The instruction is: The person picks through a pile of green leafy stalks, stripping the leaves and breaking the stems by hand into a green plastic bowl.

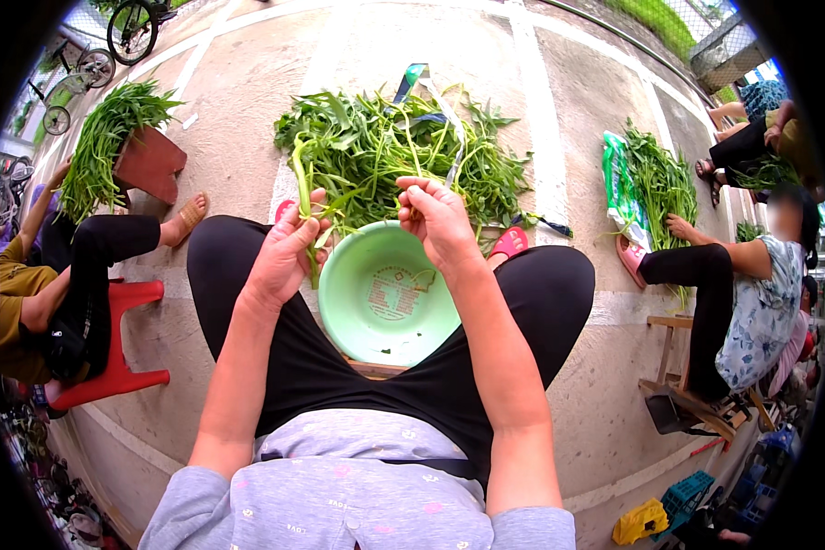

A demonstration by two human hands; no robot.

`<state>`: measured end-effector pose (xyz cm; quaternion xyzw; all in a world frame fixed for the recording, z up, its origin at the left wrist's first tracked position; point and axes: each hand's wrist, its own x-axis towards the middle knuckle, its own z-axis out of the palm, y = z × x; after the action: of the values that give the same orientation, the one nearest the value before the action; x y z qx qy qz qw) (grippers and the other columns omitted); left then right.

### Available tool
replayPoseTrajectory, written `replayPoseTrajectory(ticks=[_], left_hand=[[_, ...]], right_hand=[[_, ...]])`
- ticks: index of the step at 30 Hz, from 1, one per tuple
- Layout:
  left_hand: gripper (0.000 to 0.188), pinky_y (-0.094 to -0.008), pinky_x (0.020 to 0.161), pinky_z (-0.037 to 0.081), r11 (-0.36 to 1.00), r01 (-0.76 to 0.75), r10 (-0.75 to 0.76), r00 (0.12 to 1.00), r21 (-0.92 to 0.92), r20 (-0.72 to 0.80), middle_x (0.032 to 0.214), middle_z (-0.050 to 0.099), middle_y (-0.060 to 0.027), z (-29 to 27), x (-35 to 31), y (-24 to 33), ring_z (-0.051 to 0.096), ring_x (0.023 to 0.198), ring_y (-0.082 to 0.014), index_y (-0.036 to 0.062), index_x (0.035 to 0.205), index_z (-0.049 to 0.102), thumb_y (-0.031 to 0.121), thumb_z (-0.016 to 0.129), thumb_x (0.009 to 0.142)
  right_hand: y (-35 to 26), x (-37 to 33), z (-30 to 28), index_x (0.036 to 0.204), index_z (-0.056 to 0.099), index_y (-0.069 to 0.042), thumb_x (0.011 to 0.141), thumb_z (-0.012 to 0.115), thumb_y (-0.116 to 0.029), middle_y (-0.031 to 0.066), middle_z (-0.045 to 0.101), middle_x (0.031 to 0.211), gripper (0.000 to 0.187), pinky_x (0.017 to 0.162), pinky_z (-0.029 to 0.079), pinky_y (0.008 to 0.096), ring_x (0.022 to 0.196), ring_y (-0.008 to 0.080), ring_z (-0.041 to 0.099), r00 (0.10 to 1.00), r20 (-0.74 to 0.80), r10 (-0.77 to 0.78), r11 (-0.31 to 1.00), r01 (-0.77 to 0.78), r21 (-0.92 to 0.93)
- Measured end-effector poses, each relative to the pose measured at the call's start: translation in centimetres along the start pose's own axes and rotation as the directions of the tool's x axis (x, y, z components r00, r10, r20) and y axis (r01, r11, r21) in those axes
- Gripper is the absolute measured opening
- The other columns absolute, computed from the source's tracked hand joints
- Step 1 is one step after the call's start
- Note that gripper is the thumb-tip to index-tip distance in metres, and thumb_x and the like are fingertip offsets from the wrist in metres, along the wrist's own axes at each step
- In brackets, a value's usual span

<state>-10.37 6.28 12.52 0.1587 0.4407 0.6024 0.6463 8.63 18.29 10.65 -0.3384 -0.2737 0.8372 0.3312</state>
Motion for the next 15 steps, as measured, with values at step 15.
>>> replayPoseTrajectory(ticks=[15], left_hand=[[0.046, -0.0175, 0.04, 0.031, 0.887, -0.255, 0.335, 0.929, 0.386, -0.156, 0.085, 0.052, -0.0018, 0.3, -0.2, 0.1, 0.04, 0.049, -0.0037, 0.005, 0.119, 0.051, 0.039, 0.032, 0.095]], right_hand=[[0.5, -0.3, 1.0, 0.103, 0.055, -0.005, 0.088, 0.052, -0.011, 0.0018, 0.06, 0.082, 0.017, 0.056, 0.043, 0.0183, 0.064, 0.0058, 0.054, 0.99, 0.102, 0.094, 0.959, -0.063, -0.277]])
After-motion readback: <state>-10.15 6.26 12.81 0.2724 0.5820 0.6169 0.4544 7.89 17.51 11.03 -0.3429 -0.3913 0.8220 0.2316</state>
